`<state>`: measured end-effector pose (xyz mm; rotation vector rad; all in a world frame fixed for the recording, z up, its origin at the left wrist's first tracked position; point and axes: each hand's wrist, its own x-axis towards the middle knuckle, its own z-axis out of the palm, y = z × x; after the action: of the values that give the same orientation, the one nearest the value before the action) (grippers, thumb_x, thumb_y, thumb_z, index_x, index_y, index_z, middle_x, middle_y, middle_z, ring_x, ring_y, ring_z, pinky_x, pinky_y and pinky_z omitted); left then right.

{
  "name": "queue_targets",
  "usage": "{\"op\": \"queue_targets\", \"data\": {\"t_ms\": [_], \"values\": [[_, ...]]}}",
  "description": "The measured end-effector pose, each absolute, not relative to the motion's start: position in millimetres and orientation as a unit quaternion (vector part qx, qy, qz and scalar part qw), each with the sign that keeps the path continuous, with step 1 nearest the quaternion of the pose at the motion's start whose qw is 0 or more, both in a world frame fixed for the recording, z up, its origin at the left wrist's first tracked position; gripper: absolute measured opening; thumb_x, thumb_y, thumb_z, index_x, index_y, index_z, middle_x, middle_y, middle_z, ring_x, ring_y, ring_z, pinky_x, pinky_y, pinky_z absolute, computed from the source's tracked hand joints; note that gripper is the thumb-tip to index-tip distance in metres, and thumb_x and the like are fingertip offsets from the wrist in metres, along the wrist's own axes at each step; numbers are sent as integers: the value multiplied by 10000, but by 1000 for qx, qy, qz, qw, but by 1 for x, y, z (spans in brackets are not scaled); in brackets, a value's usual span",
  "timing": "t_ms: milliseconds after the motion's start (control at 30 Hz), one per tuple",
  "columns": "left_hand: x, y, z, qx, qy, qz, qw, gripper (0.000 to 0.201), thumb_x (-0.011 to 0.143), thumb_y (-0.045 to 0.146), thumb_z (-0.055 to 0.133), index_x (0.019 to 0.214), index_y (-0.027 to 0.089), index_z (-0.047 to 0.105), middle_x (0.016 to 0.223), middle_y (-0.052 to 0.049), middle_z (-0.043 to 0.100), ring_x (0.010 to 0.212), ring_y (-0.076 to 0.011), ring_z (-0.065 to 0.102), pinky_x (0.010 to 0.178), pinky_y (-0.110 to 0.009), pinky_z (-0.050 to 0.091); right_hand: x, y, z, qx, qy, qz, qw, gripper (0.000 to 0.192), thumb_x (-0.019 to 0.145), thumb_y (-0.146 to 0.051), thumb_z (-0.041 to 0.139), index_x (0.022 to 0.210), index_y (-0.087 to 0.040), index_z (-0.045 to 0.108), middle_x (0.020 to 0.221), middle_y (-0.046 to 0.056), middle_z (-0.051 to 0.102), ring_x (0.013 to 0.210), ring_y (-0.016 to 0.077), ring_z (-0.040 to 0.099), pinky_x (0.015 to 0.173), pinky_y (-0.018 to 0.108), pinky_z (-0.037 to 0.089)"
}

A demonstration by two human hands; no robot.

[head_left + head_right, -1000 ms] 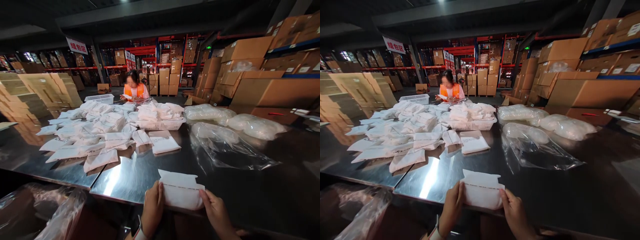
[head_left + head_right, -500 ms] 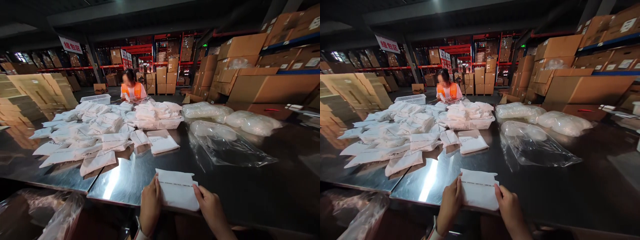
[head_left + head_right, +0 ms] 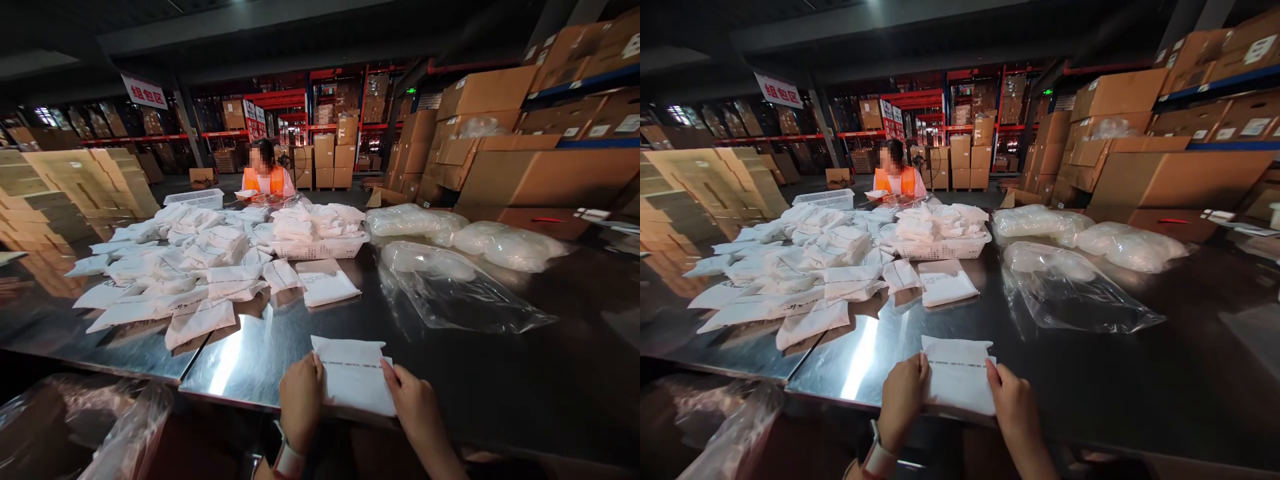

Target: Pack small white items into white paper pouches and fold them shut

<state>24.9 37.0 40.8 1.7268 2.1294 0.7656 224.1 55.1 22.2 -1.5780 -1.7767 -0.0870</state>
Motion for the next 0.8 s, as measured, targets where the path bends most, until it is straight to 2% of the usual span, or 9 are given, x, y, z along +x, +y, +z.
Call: {"op": "queue_targets", "data": {"t_ms": [133,233,300,367,433,533,600,700,800], "values": [[25,35,46,578,779,223,92,384,965,333,361,883,160,693,842,-134,718,794,-271,680,626,-303,432,222,58,22,-620,-684,-42,381,748,896,-729,101,463,-259,489,446,84,594,374,188,521,464,326,252],[18,32,51,556,802,213,41,367,969,307,364,1115,122,645,877,-138,715,778,-251,678,652,-315,475,223,57,20,-615,-689,-64,378,738,915,-705,116,462,-253,485,437,81,589,379,196,547,453,321,260],[16,28,52,568,784,247,-38,411,953,170,324,1301,89,527,971,-145,707,877,-249,672,816,-379,497,223,54,20,-600,-704,-96,367,731,932,-678,128,477,-244,500,430,68,578,382,195,560,441,311,275],[20,26,48,627,708,301,-122,494,905,56,303,1372,93,456,1155,-150,661,1120,-257,596,1041,-462,389,224,48,21,-582,-726,-131,342,725,957,-631,129,536,-226,558,470,58,598,425,189,597,437,292,315],[31,27,40,699,613,333,-157,491,885,70,364,1354,141,493,1327,-133,569,1309,-278,444,1136,-527,264,223,42,25,-594,-726,-174,300,710,977,-583,130,705,-193,658,553,66,646,468,189,626,435,281,359],[48,34,23,751,558,331,-122,439,882,194,482,1313,244,550,1419,-103,489,1351,-341,379,1089,-632,289,217,36,32,-646,-674,-255,251,631,985,-527,209,1163,-84,623,782,159,717,649,245,685,490,307,460],[53,39,13,746,568,335,-93,465,874,200,506,1325,307,538,1456,-84,443,1364,-360,351,1054,-655,325,210,36,33,-619,-674,-298,270,549,989,-425,275,1339,-59,486,1057,222,688,950,302,669,680,370,540],[51,41,9,746,566,349,-36,502,860,179,524,1342,321,523,1514,-72,353,1411,-351,256,1073,-577,362,193,46,20,-494,-753,-300,316,438,970,-238,296,1355,-130,474,1318,176,569,1245,303,508,996,470,446],[48,43,16,728,574,370,61,453,889,200,474,1337,227,536,1535,-125,299,1395,-316,311,1079,-468,398,178,62,-5,-485,-762,-254,345,440,968,-225,283,1351,-114,469,1335,196,548,1270,321,480,1039,534,394]]}}
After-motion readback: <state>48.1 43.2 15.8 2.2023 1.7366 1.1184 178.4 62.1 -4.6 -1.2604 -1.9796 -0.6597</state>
